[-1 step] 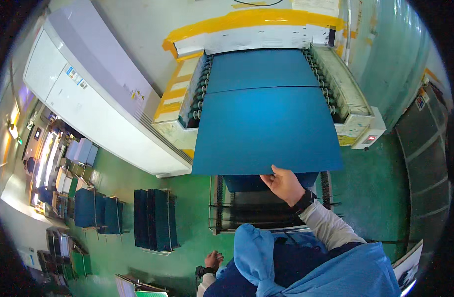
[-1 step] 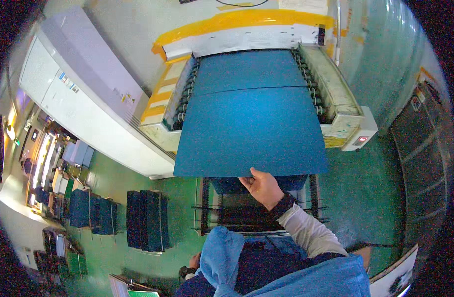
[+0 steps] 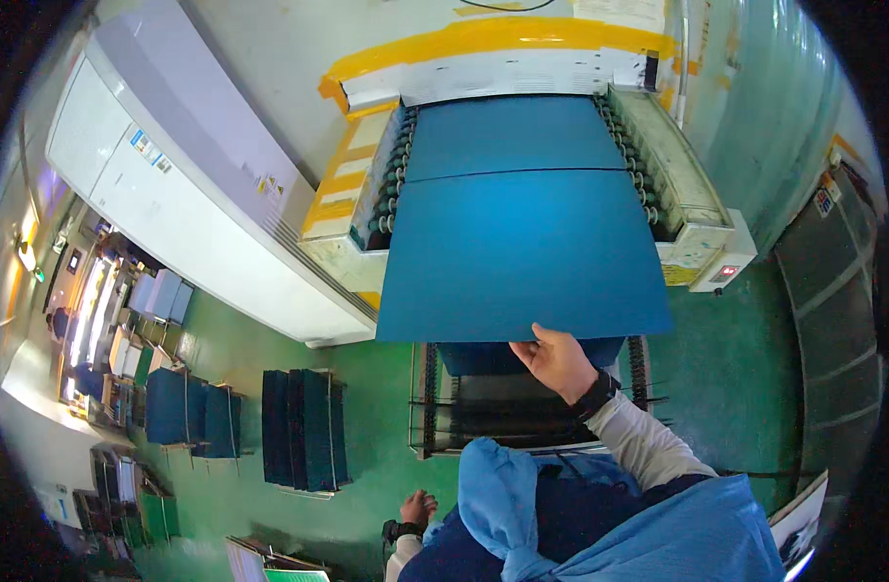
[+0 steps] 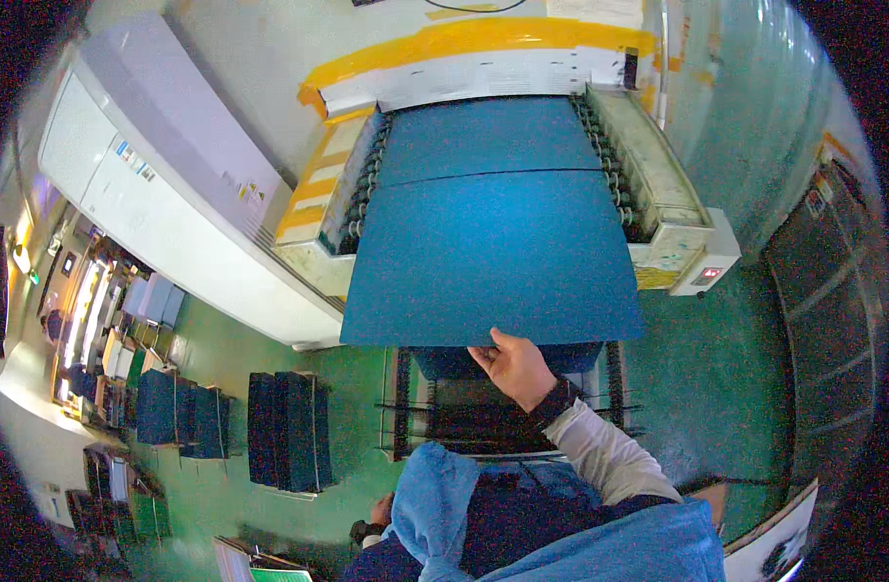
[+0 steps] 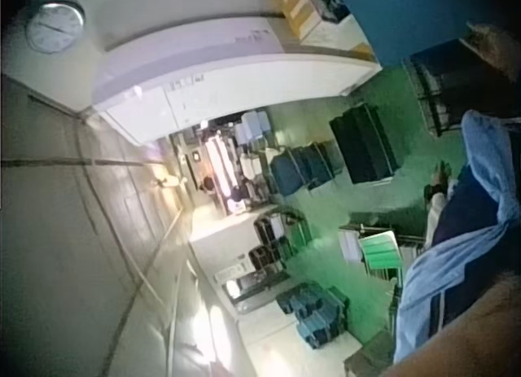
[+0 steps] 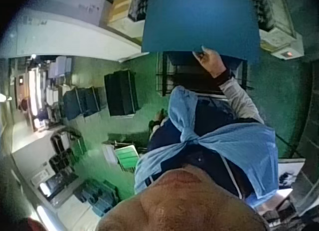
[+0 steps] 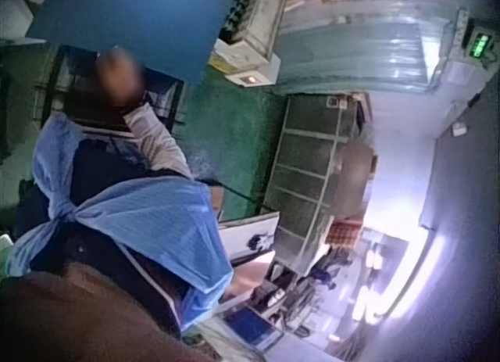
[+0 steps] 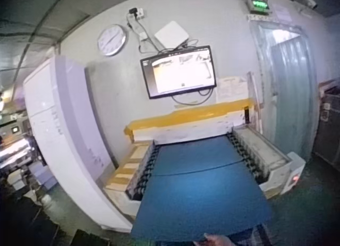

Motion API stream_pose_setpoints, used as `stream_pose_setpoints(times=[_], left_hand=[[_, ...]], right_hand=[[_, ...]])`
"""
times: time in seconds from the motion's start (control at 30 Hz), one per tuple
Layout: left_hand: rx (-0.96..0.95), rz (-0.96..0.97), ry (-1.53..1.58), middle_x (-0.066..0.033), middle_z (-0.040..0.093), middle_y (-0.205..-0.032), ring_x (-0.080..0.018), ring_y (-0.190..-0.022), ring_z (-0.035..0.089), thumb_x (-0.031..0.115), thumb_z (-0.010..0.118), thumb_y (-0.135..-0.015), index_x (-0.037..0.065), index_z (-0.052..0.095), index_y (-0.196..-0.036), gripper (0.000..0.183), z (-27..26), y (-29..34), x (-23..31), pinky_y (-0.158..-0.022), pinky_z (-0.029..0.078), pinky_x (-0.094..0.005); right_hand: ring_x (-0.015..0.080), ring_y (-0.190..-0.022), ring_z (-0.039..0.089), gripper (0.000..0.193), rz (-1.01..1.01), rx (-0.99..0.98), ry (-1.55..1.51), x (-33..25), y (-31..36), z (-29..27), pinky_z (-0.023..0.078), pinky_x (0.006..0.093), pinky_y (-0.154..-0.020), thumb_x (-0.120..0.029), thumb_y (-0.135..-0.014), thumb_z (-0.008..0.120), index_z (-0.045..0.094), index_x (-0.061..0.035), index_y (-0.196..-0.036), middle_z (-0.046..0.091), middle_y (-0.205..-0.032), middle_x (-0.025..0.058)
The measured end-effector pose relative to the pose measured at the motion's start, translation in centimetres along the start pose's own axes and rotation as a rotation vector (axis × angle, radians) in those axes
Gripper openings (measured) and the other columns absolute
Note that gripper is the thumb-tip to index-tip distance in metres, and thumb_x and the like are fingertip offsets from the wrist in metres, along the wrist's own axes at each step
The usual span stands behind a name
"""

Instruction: Feeding blue panels from a rack into a processing machine.

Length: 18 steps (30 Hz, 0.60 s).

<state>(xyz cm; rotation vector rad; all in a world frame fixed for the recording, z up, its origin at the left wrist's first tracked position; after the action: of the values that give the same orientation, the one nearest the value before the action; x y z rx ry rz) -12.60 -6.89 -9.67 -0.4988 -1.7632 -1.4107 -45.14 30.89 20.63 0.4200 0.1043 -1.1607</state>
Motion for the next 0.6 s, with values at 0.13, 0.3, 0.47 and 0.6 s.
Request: stream_pose_setpoints(times=[0.13, 0.3, 0.47, 0.6], left_hand=[[0.048, -0.060, 0.007, -0.0144, 0.063, -0.084, -0.0256, -0.062, 0.062, 0.024, 0.060, -0.090, -0.002, 0.055, -0.102, 0.029, 1.6, 1.7, 3.4, -0.049, 0.047, -0.0350], [0.125, -0.190, 0.013, -0.0137, 0.063, -0.080, -0.0250, -0.062, 0.063, 0.024, 0.059, -0.091, -0.002, 0.055, -0.102, 0.029, 2.1, 3.6, 4.8, -0.048, 0.047, -0.0344], [0.075, -0.098, 0.081, -0.0129, 0.062, -0.079, -0.0250, -0.061, 0.062, 0.024, 0.059, -0.092, -0.002, 0.055, -0.102, 0.028, 0.9, 2.3, 1.7, -0.048, 0.046, -0.0338], [0.048, -0.052, 0.079, -0.0131, 0.061, -0.079, -0.0250, -0.060, 0.061, 0.024, 0.058, -0.093, -0.002, 0.054, -0.102, 0.028, 0.8, 1.7, 0.8, -0.048, 0.045, -0.0331]], right_hand=[[0.0253, -0.106, 0.055, 0.016, 0.000, 0.005, 0.000, -0.1, -0.3, -0.5, 0.046, 0.0402, -0.100, -0.009, -0.097, 0.048, 0.050, -0.0036, -0.112, 0.055, -0.114, 0.0109], [0.0258, -0.096, 0.058, 0.014, -0.027, 0.078, -0.027, -0.7, -0.9, -1.0, 0.048, 0.0413, -0.097, -0.013, -0.097, 0.049, 0.052, 0.0008, -0.097, 0.059, -0.100, 0.0130], [0.0252, -0.093, 0.058, 0.014, -0.018, 0.096, -0.017, -0.6, -1.4, -0.7, 0.049, 0.0413, -0.097, -0.013, -0.097, 0.049, 0.052, -0.0004, -0.093, 0.059, -0.096, 0.0125], [0.0245, -0.091, 0.059, 0.014, -0.022, 0.130, -0.025, -0.9, -1.4, -0.4, 0.049, 0.0418, -0.096, -0.013, -0.097, 0.050, 0.052, -0.0005, -0.092, 0.059, -0.095, 0.0128]])
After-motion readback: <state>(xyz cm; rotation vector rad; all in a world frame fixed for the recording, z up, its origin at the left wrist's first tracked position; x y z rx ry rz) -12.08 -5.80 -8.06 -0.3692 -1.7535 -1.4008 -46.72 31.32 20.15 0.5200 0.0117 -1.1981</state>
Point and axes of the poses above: each hand's wrist, its own y-axis away from the middle knuckle, its own z-axis out of the palm, x = y × z, the point moved 9 cm from there along -y, towards the middle knuckle
